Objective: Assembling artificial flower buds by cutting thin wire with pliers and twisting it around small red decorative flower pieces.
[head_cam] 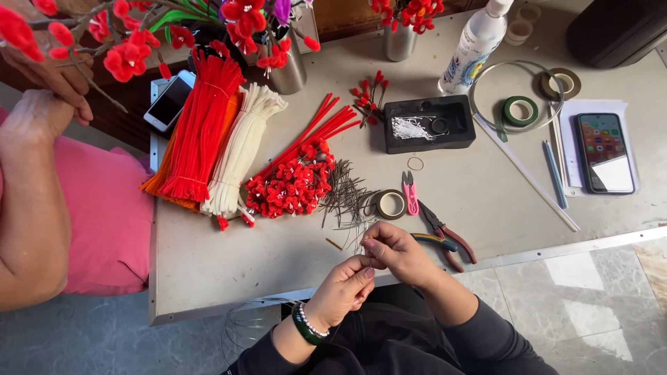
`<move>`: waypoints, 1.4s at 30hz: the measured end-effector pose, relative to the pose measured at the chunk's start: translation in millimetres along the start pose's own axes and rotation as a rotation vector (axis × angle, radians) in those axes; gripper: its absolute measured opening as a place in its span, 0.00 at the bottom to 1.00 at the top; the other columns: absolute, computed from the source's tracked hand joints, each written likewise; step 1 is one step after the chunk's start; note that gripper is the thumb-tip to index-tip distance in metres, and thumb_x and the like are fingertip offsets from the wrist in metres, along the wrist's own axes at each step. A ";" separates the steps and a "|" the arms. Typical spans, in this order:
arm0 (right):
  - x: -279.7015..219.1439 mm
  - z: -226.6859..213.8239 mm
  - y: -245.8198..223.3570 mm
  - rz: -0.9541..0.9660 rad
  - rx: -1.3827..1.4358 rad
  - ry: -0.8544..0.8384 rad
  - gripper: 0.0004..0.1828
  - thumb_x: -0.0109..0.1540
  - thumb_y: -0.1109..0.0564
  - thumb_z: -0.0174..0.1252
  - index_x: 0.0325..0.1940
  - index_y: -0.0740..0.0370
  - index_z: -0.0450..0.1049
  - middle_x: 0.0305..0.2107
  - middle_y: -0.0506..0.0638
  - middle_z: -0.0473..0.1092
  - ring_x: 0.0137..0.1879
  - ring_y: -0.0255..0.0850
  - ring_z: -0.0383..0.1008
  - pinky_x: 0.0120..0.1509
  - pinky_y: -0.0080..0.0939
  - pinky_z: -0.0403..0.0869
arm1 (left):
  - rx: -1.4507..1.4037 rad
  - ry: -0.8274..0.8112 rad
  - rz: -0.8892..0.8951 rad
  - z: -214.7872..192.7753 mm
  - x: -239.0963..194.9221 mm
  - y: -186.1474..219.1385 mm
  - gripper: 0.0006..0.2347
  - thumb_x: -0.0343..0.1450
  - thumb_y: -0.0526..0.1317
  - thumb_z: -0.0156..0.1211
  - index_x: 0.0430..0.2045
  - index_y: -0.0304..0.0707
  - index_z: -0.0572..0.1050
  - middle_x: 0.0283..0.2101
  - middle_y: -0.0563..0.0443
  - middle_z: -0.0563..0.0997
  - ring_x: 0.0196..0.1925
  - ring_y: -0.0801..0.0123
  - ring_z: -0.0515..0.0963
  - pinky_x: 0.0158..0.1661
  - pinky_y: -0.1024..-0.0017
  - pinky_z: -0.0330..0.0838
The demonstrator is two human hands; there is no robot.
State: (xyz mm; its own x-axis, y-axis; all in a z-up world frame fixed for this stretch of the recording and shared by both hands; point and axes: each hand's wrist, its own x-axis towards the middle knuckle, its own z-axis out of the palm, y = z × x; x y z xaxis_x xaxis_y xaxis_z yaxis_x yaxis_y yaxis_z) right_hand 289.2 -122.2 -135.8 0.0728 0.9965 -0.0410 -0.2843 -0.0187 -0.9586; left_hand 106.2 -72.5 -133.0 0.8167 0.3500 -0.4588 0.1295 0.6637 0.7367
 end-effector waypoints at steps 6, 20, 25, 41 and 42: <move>8.0 -1.0 25.1 0.211 0.406 0.241 0.08 0.67 0.58 0.57 0.32 0.59 0.70 0.23 0.53 0.67 0.26 0.38 0.60 0.25 0.34 0.59 | 0.302 0.138 0.175 8.1 4.4 -3.6 0.10 0.78 0.38 0.49 0.45 0.38 0.79 0.31 0.60 0.70 0.28 0.78 0.64 0.30 0.79 0.58; 7.7 -40.0 27.1 -0.030 0.207 0.617 0.08 0.70 0.56 0.54 0.37 0.58 0.72 0.24 0.53 0.73 0.28 0.38 0.70 0.35 0.36 0.71 | 0.602 0.244 0.167 -15.3 -16.2 -3.2 0.11 0.78 0.42 0.48 0.43 0.45 0.81 0.20 0.64 0.63 0.22 0.78 0.58 0.29 0.78 0.59; -67.9 -30.5 39.1 -0.083 -1.772 0.544 0.43 0.49 0.12 0.50 0.43 0.50 0.71 0.60 0.52 0.68 0.75 0.56 0.60 0.77 0.64 0.48 | 0.291 0.235 0.153 -34.6 -16.6 -3.6 0.22 0.78 0.44 0.45 0.71 0.48 0.61 0.23 0.59 0.60 0.20 0.78 0.57 0.21 0.79 0.56; -78.7 -67.0 68.9 0.007 -1.841 0.298 0.15 0.55 0.36 0.59 0.29 0.45 0.75 0.54 0.55 0.67 0.62 0.57 0.67 0.66 0.64 0.63 | 0.213 0.337 0.257 -47.2 -18.4 -26.2 0.18 0.79 0.43 0.46 0.60 0.38 0.74 0.28 0.54 0.71 0.16 0.78 0.58 0.17 0.79 0.57; -80.7 -68.6 68.7 -0.087 -1.826 0.334 0.15 0.58 0.35 0.56 0.31 0.44 0.72 0.53 0.55 0.67 0.62 0.59 0.68 0.61 0.63 0.65 | 0.201 0.330 0.269 -46.7 -17.4 -27.7 0.17 0.79 0.42 0.46 0.60 0.37 0.75 0.27 0.53 0.71 0.16 0.79 0.58 0.17 0.79 0.56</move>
State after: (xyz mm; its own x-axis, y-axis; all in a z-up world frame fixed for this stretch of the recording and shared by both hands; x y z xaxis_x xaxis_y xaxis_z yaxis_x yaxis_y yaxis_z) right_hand 329.4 -209.5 -217.6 0.2555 0.9481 0.1892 0.9666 -0.2546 -0.0295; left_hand 62.1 -66.1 -168.6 0.6180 0.7052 -0.3475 0.0708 0.3903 0.9180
